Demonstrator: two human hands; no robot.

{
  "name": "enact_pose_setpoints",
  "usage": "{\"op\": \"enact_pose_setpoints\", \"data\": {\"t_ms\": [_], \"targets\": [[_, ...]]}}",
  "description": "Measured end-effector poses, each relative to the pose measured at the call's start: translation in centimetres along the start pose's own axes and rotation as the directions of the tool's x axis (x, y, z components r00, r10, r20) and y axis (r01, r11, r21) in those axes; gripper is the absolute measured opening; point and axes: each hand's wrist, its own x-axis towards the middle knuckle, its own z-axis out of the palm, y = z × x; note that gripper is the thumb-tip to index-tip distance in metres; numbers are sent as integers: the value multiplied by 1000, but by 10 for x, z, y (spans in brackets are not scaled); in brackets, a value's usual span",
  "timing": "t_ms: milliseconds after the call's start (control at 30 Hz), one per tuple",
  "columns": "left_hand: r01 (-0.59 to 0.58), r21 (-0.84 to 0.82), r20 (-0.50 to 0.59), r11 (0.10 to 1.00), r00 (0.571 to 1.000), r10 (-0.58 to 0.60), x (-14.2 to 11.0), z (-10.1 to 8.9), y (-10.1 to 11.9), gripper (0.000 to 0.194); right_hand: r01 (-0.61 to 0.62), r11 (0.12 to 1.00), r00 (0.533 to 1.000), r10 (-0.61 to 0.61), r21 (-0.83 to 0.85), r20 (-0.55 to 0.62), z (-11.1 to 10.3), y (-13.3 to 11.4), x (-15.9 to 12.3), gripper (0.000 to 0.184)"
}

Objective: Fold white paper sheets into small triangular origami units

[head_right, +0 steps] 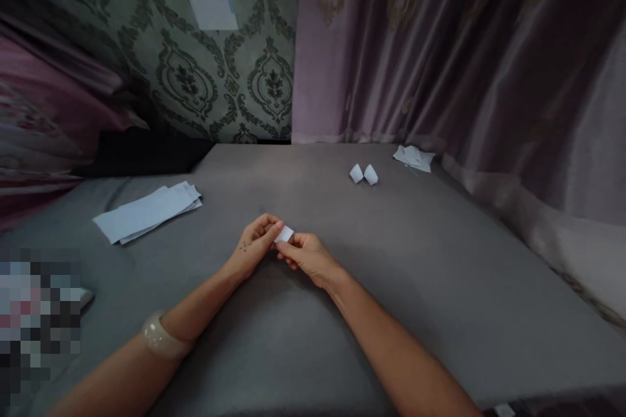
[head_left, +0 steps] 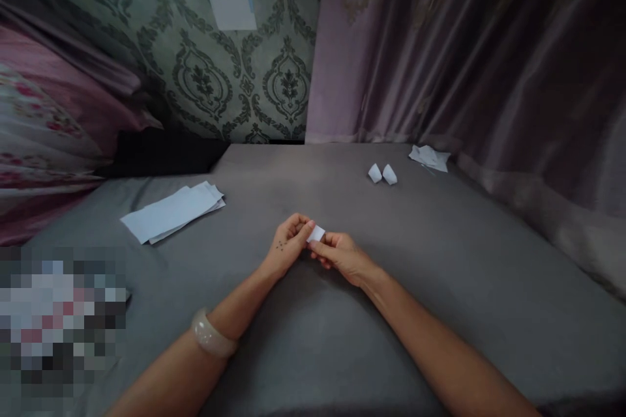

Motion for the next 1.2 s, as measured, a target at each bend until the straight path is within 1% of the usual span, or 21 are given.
{"op": "enact_pose_setpoints", "data": {"t_ms": [133,233,367,467,533,600,633,667,700,733,767,833,867,933,967,1000,1033,1067,1133,1167,1200], "targets": [[-35,-2,24,999,999,35,-3,0,8,32,93,991,996,-94,-92,-7,1,-1,-2,35],[-71,-7,41,997,997,72,-4,-2,8,32,151,978,988,-152,-145,4,3,-4,-6,35],[-83,-99,66,992,994,89,-4,-3,3,33,183,957,982,-187,-224,2,9,-9,-11,33],[-61,-183,73,981,994,76,-3,-1,0,34,195,933,980,-198,-302,21,6,-13,-15,32],[-29,-241,78,970,996,49,-2,0,-1,34,201,893,979,-190,-403,69,-2,-18,-19,32],[0,-302,95,953,995,30,-1,0,-2,34,234,801,971,-220,-550,93,-12,-24,-23,30],[14,-331,104,944,994,22,0,-1,-2,34,273,736,950,-306,-620,56,-17,-27,-24,28],[28,-354,109,935,994,11,0,-1,-3,33,332,648,904,-427,-686,35,-21,-30,-26,24],[44,-370,107,928,994,-4,1,-1,-3,33,402,548,844,-532,-734,66,-24,-32,-26,17],[63,-381,103,922,994,-25,1,-1,-3,32,471,443,782,-610,-762,129,-26,-33,-26,11],[85,-389,98,917,994,-50,1,0,-3,32,537,339,725,-653,-772,218,-26,-33,-26,9],[134,-396,95,908,990,-104,0,1,-3,33,631,169,644,-658,-757,390,-24,-30,-22,19],[164,-396,101,903,986,-135,0,2,-3,33,652,109,619,-649,-750,443,-23,-27,-19,21],[245,-367,127,897,969,-212,0,2,-5,31,666,43,588,-645,-745,489,-20,-20,-13,20],[284,-324,139,903,958,-251,1,1,-6,29,666,48,585,-653,-744,481,-19,-17,-9,20],[305,-251,138,918,950,-278,2,-1,-7,28,665,79,591,-664,-743,459,-18,-15,-6,20],[302,-151,115,941,951,-287,3,-4,-8,28,659,129,607,-673,-741,422,-19,-13,-2,19],[269,-26,73,963,961,-266,5,-7,-8,30,641,193,633,-680,-743,369,-19,-11,1,18],[138,251,-38,958,990,-133,8,-13,-6,36,572,336,702,-673,-748,234,-23,-9,7,14],[65,365,-67,929,997,-44,9,-15,-4,35,532,400,735,-656,-747,172,-26,-8,9,12],[7,445,-62,896,998,23,10,-16,-1,30,495,453,764,-633,-742,123,-29,-8,11,11]]}}
